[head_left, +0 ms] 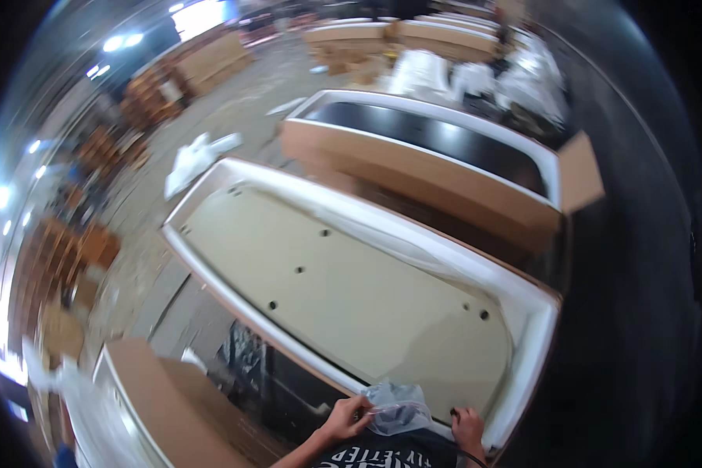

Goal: Placing black plastic caps into holes on a manufactured furniture component.

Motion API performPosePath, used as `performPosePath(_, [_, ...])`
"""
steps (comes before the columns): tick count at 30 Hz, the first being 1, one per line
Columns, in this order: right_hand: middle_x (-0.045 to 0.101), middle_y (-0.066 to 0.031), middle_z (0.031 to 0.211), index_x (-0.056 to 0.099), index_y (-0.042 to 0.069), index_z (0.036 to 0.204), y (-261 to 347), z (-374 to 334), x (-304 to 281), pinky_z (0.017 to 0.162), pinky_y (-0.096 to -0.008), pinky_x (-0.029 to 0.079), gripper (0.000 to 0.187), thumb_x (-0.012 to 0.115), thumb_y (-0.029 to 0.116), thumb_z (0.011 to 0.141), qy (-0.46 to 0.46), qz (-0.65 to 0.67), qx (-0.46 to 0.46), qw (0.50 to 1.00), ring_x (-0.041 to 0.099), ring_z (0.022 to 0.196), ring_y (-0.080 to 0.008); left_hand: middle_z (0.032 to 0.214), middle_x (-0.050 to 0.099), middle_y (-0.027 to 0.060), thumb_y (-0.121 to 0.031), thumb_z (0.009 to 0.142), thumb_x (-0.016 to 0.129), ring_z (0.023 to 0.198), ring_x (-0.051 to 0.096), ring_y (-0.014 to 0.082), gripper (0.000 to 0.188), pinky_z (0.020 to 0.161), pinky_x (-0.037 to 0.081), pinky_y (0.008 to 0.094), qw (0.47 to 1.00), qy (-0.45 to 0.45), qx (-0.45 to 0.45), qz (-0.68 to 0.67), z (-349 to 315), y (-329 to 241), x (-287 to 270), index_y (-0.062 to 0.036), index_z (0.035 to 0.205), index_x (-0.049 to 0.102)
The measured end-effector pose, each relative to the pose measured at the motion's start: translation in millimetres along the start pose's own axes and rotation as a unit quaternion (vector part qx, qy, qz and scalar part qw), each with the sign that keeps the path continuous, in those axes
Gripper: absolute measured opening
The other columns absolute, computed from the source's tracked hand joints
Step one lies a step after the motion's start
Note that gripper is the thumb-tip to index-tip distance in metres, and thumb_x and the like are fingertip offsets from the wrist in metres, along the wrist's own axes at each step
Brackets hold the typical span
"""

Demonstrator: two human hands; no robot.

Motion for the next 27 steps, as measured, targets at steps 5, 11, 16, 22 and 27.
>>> performPosePath(5, [0.065, -0.0226, 0.102, 0.061, -0.005, 0.114, -45.3, 1.5, 39.6, 0.085, -0.0456, 0.048, 0.048, 0.062, 0.036, 0.088, 0.183, 0.109, 0.193, 0.958, 0.061, 0.095, -0.0402, 0.073, 0.060, 0.0138, -0.019, 0.084, 0.061, 0.067, 0.061, 0.0345, 0.018, 0.061, 0.047, 0.0399, 0.999, 0.036, 0.010, 0.012, -4.1, -0.6, 2.1, -0.0018, 0.090, 0.057])
performPosePath(11, [0.065, -0.0225, 0.102, 0.060, -0.005, 0.115, -24.6, 0.9, 24.4, 0.086, -0.0456, 0.047, 0.049, 0.062, 0.036, 0.088, 0.090, 0.037, 0.119, 0.988, 0.061, 0.096, -0.0403, 0.074, 0.058, 0.0159, -0.018, 0.085, 0.060, 0.068, 0.061, 0.0347, 0.019, 0.061, 0.046, 0.0401, 0.999, 0.049, 0.019, -0.006, -10.5, -7.1, 0.1, -0.0005, 0.090, 0.054])
performPosePath(16, [0.065, -0.0225, 0.102, 0.059, -0.004, 0.116, -17.7, -1.8, 17.5, 0.087, -0.0457, 0.047, 0.049, 0.061, 0.036, 0.089, 0.078, 0.028, 0.109, 0.991, 0.061, 0.097, -0.0404, 0.069, 0.051, 0.0156, -0.017, 0.084, 0.060, 0.065, 0.056, 0.0337, 0.021, 0.059, 0.042, 0.0409, 0.998, 0.050, -0.021, -0.016, -15.5, -5.0, 0.9, -0.0006, 0.091, 0.050])
performPosePath(22, [0.064, -0.0225, 0.103, 0.058, -0.004, 0.118, -19.4, -5.2, 16.4, 0.088, -0.0457, 0.046, 0.050, 0.060, 0.036, 0.089, 0.068, 0.022, 0.104, 0.992, 0.061, 0.097, -0.0405, 0.069, 0.053, 0.0151, -0.018, 0.084, 0.060, 0.065, 0.057, 0.0323, 0.020, 0.060, 0.043, 0.0402, 0.999, 0.033, 0.014, -0.032, -15.5, -10.0, -1.1, -0.0008, 0.089, 0.051])
performPosePath(27, [0.064, -0.0225, 0.103, 0.057, -0.004, 0.119, -17.5, -8.3, 16.4, 0.089, -0.0457, 0.046, 0.050, 0.059, 0.037, 0.090, 0.060, 0.023, 0.106, 0.992, 0.060, 0.098, -0.0406, 0.068, 0.053, 0.0145, -0.018, 0.084, 0.060, 0.064, 0.057, 0.0317, 0.020, 0.059, 0.042, 0.0398, 0.999, 0.042, 0.014, -0.025, -14.8, -8.0, -1.3, -0.0009, 0.089, 0.051])
Point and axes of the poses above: each hand's wrist, its own z-axis towards the middle knuckle, its own x-axis out of the palm, y = z × x, the point moved 6 cm from there along z, towards the middle knuckle
